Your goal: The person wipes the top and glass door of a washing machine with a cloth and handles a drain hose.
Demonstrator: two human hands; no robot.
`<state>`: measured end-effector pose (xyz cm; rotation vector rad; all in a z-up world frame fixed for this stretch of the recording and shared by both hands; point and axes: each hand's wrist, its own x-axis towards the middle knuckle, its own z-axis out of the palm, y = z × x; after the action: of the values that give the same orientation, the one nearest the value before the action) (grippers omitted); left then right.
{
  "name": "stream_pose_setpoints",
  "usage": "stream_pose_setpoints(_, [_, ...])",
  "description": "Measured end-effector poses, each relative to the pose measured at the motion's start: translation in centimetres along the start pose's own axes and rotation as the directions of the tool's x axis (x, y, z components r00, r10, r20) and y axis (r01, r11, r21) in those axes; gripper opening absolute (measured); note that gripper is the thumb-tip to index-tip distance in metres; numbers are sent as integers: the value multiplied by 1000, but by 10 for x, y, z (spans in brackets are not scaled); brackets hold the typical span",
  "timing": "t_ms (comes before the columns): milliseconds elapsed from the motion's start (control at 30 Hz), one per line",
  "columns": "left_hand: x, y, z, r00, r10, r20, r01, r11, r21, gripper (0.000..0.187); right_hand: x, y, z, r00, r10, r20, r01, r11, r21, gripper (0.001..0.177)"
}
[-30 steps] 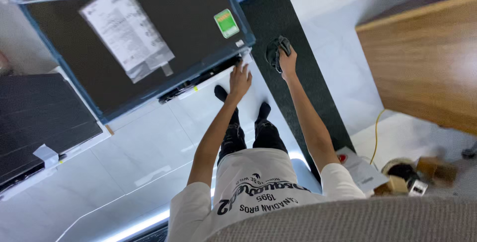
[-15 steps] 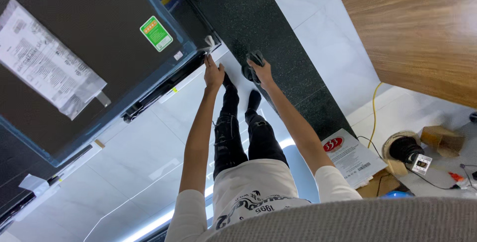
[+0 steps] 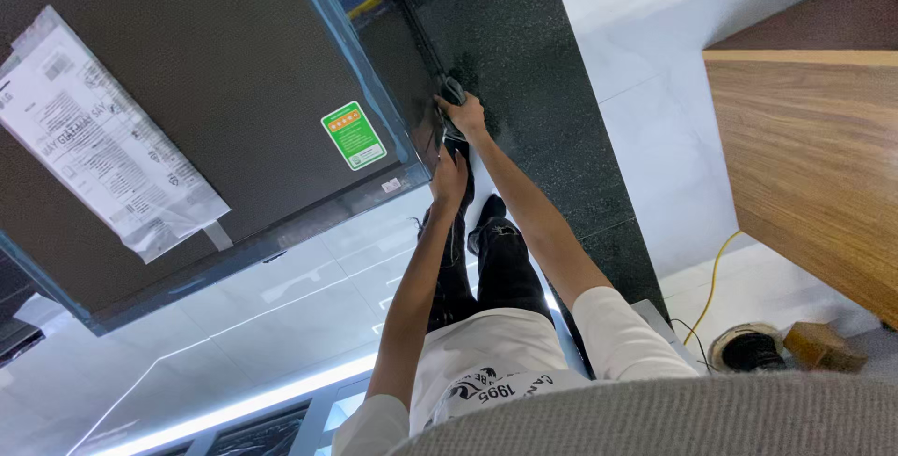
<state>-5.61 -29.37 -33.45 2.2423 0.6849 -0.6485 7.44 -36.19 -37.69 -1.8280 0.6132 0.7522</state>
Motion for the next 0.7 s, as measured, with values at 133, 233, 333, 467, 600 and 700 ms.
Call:
stream_pose_setpoints(133, [-3,-2,8,947,239,-213,-266,957,-111,57,-4,8,-2,997,47,65,-56,990,133,51])
stream_pose_setpoints(233, [-5,11,0,972,164,-169,-184,977,-108,62,-7,24,2,996,-63,67,40,955,295,42])
stream_pose_setpoints(333, [-8,15,-6,971,169,-168,-189,976,-110,69,-2,38,1,982,-175,68,140,923,359,32])
stream_pose_setpoints(467, [-5,5,2,847,370,-381,-385,922,40,63,0,40,0,956,-274,104,193,857,478,24])
stream_pose_setpoints(600, [-3,-5,12,920,270,-283,-287,958,-21,63,1,38,-4,964,-142,224,-20,804,595,18])
stream_pose_setpoints(700, [-3,-4,14,925,246,-289,-261,965,-14,58,4,45,1,974,-148,171,4,768,641,18])
